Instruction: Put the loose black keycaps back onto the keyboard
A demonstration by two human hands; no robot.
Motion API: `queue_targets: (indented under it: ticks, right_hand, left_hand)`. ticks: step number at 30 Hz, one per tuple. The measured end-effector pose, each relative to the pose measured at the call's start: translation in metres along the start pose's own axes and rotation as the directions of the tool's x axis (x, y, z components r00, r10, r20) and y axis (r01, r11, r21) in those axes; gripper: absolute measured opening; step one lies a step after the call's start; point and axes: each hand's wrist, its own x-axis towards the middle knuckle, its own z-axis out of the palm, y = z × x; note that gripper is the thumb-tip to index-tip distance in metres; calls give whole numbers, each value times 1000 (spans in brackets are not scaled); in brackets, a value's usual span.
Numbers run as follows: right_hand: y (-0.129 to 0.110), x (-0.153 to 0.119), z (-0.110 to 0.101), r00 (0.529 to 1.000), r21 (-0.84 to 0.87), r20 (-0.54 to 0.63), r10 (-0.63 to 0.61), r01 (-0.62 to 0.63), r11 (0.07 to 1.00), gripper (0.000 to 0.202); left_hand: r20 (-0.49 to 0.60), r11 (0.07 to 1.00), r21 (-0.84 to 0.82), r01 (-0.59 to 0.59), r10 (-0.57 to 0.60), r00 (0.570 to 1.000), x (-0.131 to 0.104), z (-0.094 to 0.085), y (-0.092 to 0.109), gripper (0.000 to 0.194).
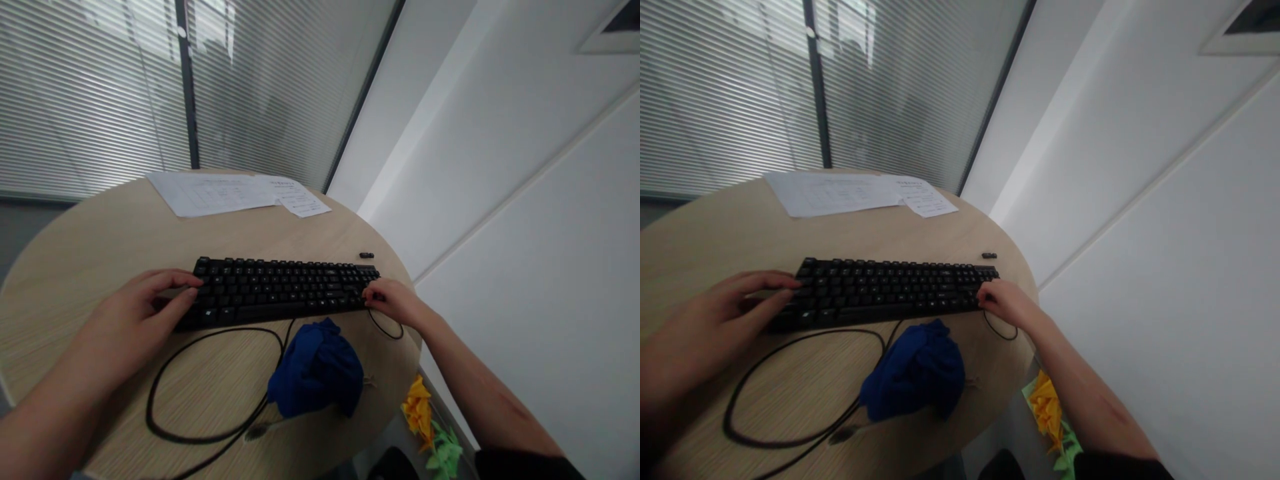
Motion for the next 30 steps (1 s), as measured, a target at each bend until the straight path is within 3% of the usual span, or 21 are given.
queue_targets:
  ticks: [3,6,11,22,25,28,30]
  right_hand:
    - [-2,-8,3,991,-10,-127,-50,50,999,2]
    - [-7,-15,10,961,-36,-234,-150,145,989,14]
    - [-18,-17,17,945,-94,-223,-241,225,970,19]
    - [-32,-8,19,945,-43,-245,-216,212,976,21]
    - [-9,7,5,937,-73,-289,-199,185,980,23]
    - [37,31,-14,918,-118,-397,-13,-37,992,26]
    - [71,50,-22,936,-119,-343,84,-132,984,23]
  left_hand:
    - [12,999,-38,23,-23,1000,0,-1,2,55]
    - [17,998,-54,27,-26,1000,0,-1,2,57]
    - [0,999,-36,15,-15,1000,1,0,0,55]
    - [0,1000,-18,12,-12,1000,3,1,-9,54]
    - [5,1000,-26,-1,2,1000,3,2,-12,53]
    - [-12,999,-29,-16,15,1000,2,2,-10,52]
    - [-18,1000,-20,-6,5,1000,2,0,-7,52]
